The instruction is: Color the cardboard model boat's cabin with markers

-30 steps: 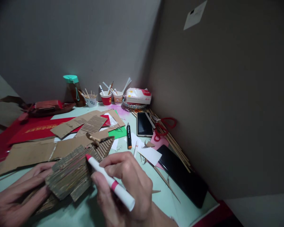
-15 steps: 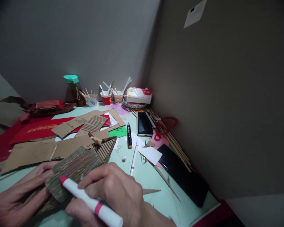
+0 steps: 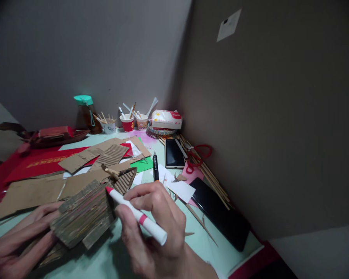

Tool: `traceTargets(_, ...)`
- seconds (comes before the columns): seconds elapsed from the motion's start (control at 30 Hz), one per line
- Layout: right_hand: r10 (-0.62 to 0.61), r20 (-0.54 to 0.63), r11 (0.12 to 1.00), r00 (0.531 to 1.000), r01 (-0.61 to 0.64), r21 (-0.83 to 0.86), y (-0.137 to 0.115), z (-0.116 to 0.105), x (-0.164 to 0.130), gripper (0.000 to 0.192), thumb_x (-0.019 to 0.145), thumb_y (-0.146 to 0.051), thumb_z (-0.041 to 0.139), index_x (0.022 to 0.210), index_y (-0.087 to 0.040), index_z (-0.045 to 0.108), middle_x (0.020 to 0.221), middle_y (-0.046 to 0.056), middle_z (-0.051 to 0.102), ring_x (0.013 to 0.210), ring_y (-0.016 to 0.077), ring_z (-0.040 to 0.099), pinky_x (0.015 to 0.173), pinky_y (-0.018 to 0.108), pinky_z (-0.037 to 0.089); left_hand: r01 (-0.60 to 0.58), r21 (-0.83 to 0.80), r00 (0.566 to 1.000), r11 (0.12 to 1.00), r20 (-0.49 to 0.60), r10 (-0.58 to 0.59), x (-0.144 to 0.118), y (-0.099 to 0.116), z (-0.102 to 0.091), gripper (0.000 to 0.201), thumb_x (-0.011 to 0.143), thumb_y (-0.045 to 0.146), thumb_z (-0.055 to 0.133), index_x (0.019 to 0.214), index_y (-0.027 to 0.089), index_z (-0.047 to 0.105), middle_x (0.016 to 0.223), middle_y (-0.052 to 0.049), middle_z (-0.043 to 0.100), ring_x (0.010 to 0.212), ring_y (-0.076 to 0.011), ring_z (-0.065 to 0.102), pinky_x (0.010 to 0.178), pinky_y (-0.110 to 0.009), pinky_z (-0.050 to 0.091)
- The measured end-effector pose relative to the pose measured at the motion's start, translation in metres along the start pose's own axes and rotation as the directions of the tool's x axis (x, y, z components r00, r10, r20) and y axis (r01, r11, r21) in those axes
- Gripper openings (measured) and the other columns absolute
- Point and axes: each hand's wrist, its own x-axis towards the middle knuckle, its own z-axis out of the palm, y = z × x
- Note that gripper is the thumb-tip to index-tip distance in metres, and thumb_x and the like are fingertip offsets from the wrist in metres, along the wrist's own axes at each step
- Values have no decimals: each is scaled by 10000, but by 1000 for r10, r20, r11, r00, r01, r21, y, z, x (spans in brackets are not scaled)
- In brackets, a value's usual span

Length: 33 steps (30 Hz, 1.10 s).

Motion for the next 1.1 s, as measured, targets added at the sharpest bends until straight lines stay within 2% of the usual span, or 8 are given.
traceTargets(0.13, -11, 26, 999, 1000, 10, 51, -1, 2, -3, 195, 883, 15, 706, 975, -154, 672, 815, 52, 728, 766, 190, 770, 560, 254, 626, -20, 20, 999, 1000, 29, 19, -2, -5, -2, 352, 1050, 357, 603, 1347, 476, 750, 1352, -12, 735, 1239, -204, 740, 1006, -225, 606)
traceTargets(0.33, -33, 20, 999, 999, 32, 25, 0, 0, -1, 209, 881, 20, 691, 983, -162, 675, 827, 67, 743, 764, 202, 773, 559, 275, 632, -73, -7, 996, 997, 50, 74, -4, -11, -3, 515, 1024, 244, 649, 1409, 586, 663, 1363, 46, 704, 1273, -202, 730, 989, -235, 629)
traceTargets(0.43, -5, 20, 1000, 1000, 5, 14, 0, 1, -1, 196, 889, 6, 694, 977, -167, 666, 838, 68, 751, 757, 194, 772, 582, 274, 638, -108, 9, 992, 994, 67, 107, -3, -11, -3, 496, 1048, 260, 609, 1459, 535, 647, 1429, 12, 694, 1299, -206, 717, 1009, -239, 620)
traceTargets(0.6, 15, 68, 999, 998, -17, 38, -2, 2, -3, 165, 911, -20, 708, 975, -167, 668, 831, 69, 761, 720, 182, 765, 509, 229, 577, -199, 72, 979, 977, 71, 193, 2, -6, -3, 526, 1073, 219, 586, 1495, 532, 610, 1464, 36, 686, 1244, -140, 727, 1043, -191, 569)
traceTargets(0.77, -16, 26, 1000, 1000, 17, -7, 1, 1, 1, 168, 923, 12, 684, 939, -153, 659, 799, 69, 731, 773, 189, 764, 588, 257, 604, -215, 109, 975, 970, 82, 207, 5, -5, -4, 536, 1087, 215, 573, 1529, 517, 581, 1430, 30, 680, 1231, -121, 724, 1059, -158, 533)
traceTargets(0.9, -25, 48, 1000, 999, 24, 17, 2, 1, 1, 151, 928, -24, 700, 948, -163, 645, 806, 64, 721, 739, 185, 757, 565, 260, 601, -223, 117, 974, 968, 77, 215, 6, -5, -4, 499, 1082, 233, 600, 1490, 519, 613, 1407, 48, 688, 1221, -110, 725, 1078, -153, 518)
traceTargets(1.03, -56, 17, 998, 998, 56, -42, 2, 1, 2, 171, 918, 9, 686, 932, -154, 636, 793, 52, 704, 762, 175, 755, 624, 264, 625, -205, 128, 978, 970, 73, 197, 4, -3, -4, 439, 1090, 262, 601, 1455, 503, 639, 1372, 64, 692, 1224, -98, 713, 1071, -133, 511)
traceTargets(1.1, -55, 23, 997, 998, 56, -44, 2, 0, 2, 164, 919, 3, 688, 935, -152, 639, 793, 57, 710, 760, 179, 757, 597, 257, 613, -213, 106, 976, 971, 73, 206, 5, -2, -3, 439, 1091, 249, 599, 1446, 506, 636, 1396, 68, 681, 1236, -99, 707, 1083, -140, 509)
